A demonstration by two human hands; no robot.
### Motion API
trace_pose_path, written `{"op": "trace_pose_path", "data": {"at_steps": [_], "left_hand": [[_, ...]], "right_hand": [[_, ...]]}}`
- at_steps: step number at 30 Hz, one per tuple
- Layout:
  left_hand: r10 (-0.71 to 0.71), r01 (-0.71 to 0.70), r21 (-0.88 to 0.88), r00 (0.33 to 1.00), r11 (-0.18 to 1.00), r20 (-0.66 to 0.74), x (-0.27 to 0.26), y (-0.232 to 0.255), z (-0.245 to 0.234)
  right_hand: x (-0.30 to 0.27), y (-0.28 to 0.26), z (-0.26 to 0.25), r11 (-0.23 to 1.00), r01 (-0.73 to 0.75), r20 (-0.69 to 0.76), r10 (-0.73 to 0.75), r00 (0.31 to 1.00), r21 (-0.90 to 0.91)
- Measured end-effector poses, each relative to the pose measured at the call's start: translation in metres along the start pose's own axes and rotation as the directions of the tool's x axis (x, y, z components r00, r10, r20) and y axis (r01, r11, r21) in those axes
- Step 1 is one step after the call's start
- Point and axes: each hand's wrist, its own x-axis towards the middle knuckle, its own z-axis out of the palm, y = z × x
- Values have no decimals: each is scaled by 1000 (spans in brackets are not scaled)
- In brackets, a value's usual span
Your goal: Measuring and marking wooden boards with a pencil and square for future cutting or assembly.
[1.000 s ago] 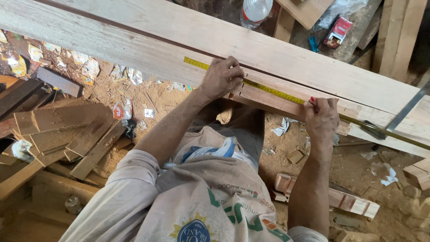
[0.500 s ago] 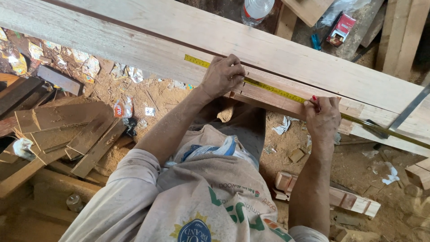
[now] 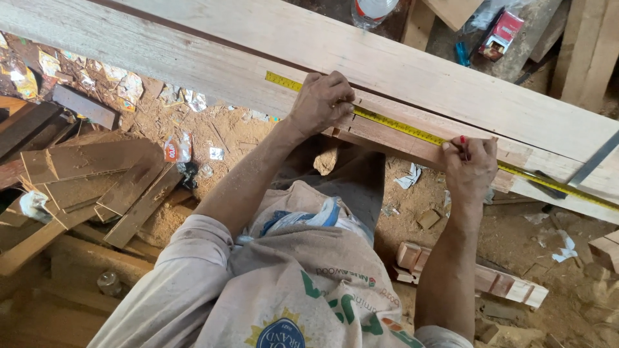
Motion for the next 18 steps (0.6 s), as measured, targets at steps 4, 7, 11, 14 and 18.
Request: {"op": "trace_pose_path", "data": {"at_steps": [4, 7, 11, 14, 18], "left_hand": [[1, -1, 1, 1000, 1000, 17, -1, -9, 7], [-47, 41, 72, 996, 997, 72, 5, 6, -16], [-52, 47, 94, 998, 994, 47, -5, -10, -31], [-33, 34, 111, 999, 993, -14, -9, -15, -41], [0, 4, 91, 999, 996, -49, -9, -16, -35]], "right_hand": [[-2, 11, 8, 1000, 6, -55, -5, 998, 7], [2, -7, -1, 997, 77, 26, -77, 997, -8], [-1, 22, -10, 996, 62, 54, -59, 997, -65], [0, 34, -31, 979, 37, 82, -21, 996, -200], [-1, 46, -54, 946, 6, 118, 34, 992, -325]]}}
